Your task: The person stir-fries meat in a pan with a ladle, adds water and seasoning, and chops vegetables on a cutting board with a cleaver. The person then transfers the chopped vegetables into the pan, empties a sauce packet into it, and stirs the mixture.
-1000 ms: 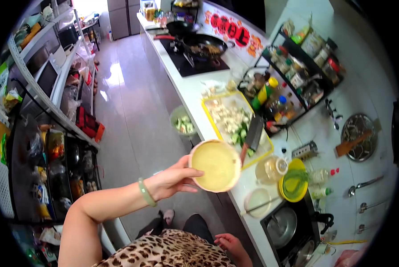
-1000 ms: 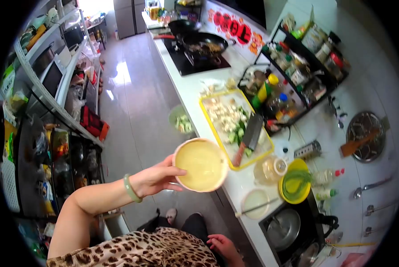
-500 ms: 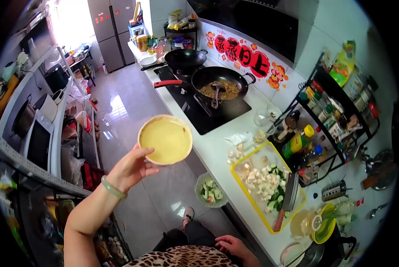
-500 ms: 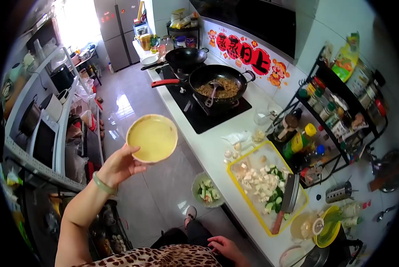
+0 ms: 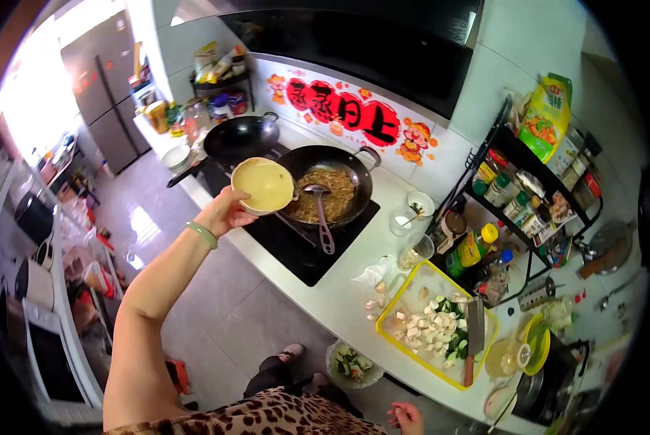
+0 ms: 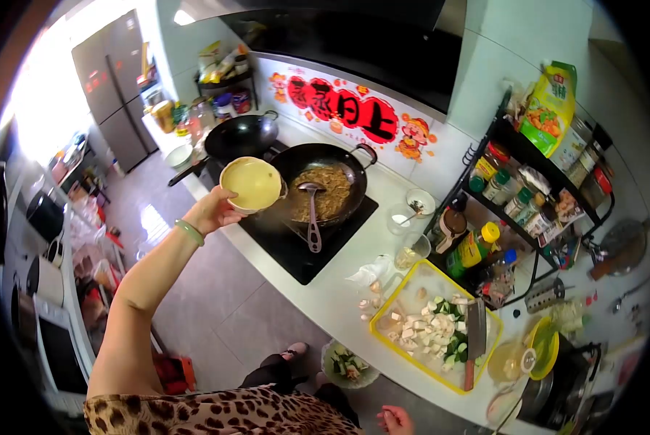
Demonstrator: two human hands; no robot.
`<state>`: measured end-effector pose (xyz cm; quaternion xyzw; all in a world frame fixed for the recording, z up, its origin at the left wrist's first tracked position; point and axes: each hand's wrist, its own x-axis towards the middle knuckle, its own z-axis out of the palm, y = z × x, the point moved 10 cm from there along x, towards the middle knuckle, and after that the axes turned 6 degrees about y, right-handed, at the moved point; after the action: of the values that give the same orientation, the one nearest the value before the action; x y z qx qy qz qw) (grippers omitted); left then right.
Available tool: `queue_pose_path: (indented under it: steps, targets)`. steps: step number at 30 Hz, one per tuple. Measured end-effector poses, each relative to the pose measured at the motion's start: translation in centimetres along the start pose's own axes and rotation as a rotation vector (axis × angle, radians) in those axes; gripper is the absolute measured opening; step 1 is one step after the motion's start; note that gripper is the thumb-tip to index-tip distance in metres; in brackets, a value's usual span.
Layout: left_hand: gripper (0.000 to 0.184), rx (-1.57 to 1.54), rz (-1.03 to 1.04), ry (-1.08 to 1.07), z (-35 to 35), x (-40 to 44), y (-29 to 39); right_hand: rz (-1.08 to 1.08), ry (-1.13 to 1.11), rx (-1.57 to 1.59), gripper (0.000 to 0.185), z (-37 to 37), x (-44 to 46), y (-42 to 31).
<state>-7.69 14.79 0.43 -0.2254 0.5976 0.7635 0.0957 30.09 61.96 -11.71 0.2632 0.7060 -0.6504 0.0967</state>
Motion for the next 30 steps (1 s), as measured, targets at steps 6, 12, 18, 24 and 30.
queue_pose_path:
  steps: [6, 12, 18, 24, 30]
  targets:
    - [0.051, 0.258, 0.022, -0.022, 0.3, 7.4, 4.2, 0.026, 0.227, 0.063, 0.027, 6.0, -3.5, -2.2]
    - [0.061, 0.764, 0.154, 0.057, 1.6, 11.2, 7.9, 0.032, 0.293, 0.102, 0.030, 8.8, -4.0, -0.8]
    - [0.070, 1.290, 0.721, 0.050, 8.6, 9.9, 11.1, 0.246, 0.326, 0.203, 0.020, 8.4, -3.0, 1.5]
    - [0.070, 1.688, 1.358, -0.058, 16.1, 2.5, 8.2, 0.249, 0.305, 0.145, 0.020, 8.2, -3.8, 1.0]
    - [0.071, 1.658, 1.471, 0.065, 17.5, 0.0, 8.7, 0.159, 0.360, 0.131, 0.019, 4.0, -4.7, 1.4]
